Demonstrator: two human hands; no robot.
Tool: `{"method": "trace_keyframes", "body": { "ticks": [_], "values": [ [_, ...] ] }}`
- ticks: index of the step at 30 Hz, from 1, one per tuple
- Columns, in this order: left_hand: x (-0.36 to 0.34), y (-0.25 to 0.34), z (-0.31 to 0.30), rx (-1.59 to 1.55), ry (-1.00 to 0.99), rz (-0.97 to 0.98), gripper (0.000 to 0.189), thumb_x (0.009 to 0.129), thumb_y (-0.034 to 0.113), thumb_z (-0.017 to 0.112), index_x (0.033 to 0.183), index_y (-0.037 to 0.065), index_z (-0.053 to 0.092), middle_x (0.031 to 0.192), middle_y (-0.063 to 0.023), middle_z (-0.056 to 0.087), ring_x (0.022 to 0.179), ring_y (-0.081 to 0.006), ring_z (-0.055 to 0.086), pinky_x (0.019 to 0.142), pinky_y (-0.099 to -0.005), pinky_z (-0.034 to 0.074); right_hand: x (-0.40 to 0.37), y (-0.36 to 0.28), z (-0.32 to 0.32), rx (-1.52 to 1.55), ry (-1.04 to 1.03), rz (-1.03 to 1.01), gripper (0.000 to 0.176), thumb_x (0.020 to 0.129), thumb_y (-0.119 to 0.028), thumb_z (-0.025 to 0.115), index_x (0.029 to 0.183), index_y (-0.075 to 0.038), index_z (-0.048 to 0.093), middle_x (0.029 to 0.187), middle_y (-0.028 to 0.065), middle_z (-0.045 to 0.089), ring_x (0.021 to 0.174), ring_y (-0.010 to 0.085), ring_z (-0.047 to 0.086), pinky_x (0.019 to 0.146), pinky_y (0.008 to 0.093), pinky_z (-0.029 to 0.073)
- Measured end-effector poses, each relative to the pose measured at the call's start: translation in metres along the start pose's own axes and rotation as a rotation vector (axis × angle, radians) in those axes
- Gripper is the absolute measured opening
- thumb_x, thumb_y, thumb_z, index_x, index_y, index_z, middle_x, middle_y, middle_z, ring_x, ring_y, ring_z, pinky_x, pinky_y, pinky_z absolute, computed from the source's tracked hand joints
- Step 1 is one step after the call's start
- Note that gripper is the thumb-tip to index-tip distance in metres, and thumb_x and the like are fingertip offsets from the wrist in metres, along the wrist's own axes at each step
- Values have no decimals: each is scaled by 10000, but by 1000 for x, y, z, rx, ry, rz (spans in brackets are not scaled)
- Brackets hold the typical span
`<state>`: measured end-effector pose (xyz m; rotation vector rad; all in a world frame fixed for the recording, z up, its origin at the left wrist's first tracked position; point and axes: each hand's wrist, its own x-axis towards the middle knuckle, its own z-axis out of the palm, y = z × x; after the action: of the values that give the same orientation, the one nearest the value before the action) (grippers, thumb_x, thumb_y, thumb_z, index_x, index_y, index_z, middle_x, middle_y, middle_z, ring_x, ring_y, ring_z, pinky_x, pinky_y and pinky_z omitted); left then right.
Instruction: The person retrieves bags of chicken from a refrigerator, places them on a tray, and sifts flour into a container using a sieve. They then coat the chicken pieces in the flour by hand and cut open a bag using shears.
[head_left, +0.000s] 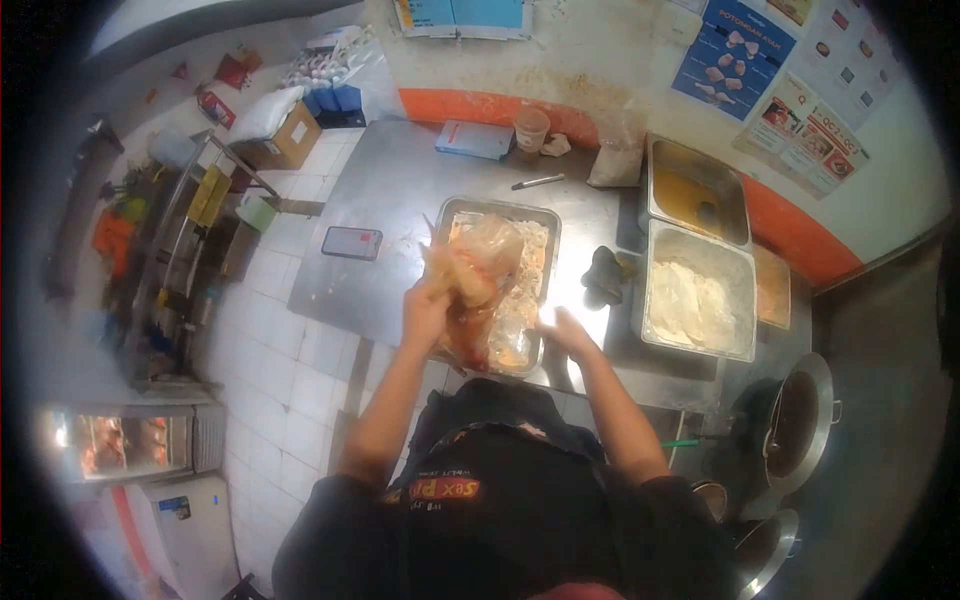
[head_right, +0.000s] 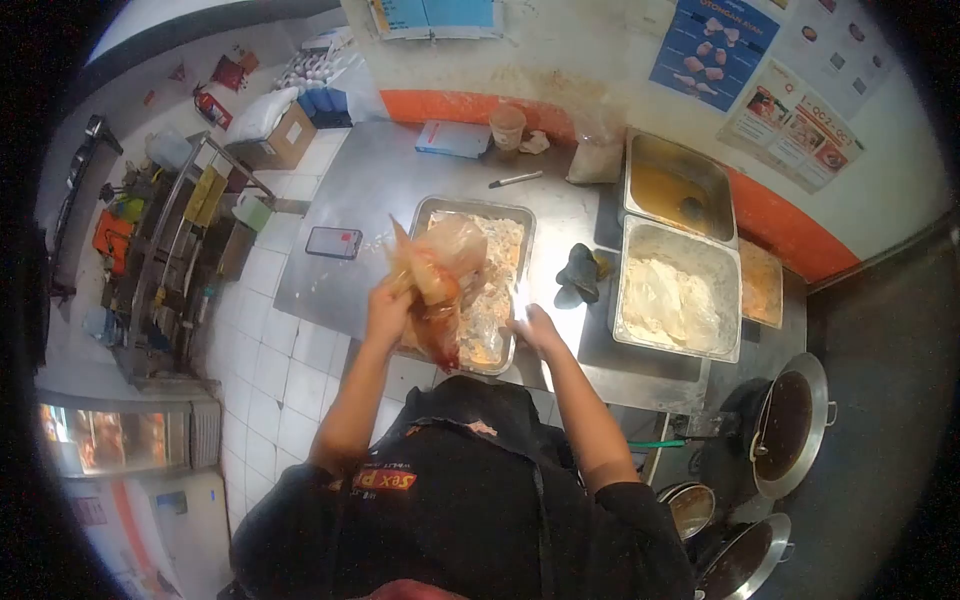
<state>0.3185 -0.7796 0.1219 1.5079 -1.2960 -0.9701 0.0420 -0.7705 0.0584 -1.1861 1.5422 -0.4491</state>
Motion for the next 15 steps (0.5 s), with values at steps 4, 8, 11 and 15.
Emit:
{"method": "trace_keyframes", "body": {
  "ticks": [4,8,11,15],
  "values": [
    [17,-19,40,120,37,130,222,794,73,633,998,-5,674,1064,-147,648,1014,-258,598,887,-337,447,-1,23,2,392,111,19,397,783,-97,651,1114,35,476,871,109,575,654,151,557,529,261,469],
    [39,-2,54,267,113,207,242,751,109,676,981,37,682,1091,-159,621,1007,-364,568,899,-379,442,-3,31,2,511,188,21,354,792,-54,623,1117,-7,491,879,87,552,638,124,538,523,244,459],
    [56,-6,54,232,92,206,234,757,129,675,970,33,686,1089,-187,597,1005,-350,567,871,-406,454,1,41,0,507,182,30,358,782,-56,635,1112,-9,504,922,92,556,648,125,547,529,245,466],
    [72,-19,54,152,62,40,345,731,95,708,1051,-7,629,1151,-157,586,1104,-280,536,893,-337,453,1,43,2,452,188,17,359,772,-63,652,1102,-9,522,1003,103,565,662,130,563,542,254,473]
  ]
}}
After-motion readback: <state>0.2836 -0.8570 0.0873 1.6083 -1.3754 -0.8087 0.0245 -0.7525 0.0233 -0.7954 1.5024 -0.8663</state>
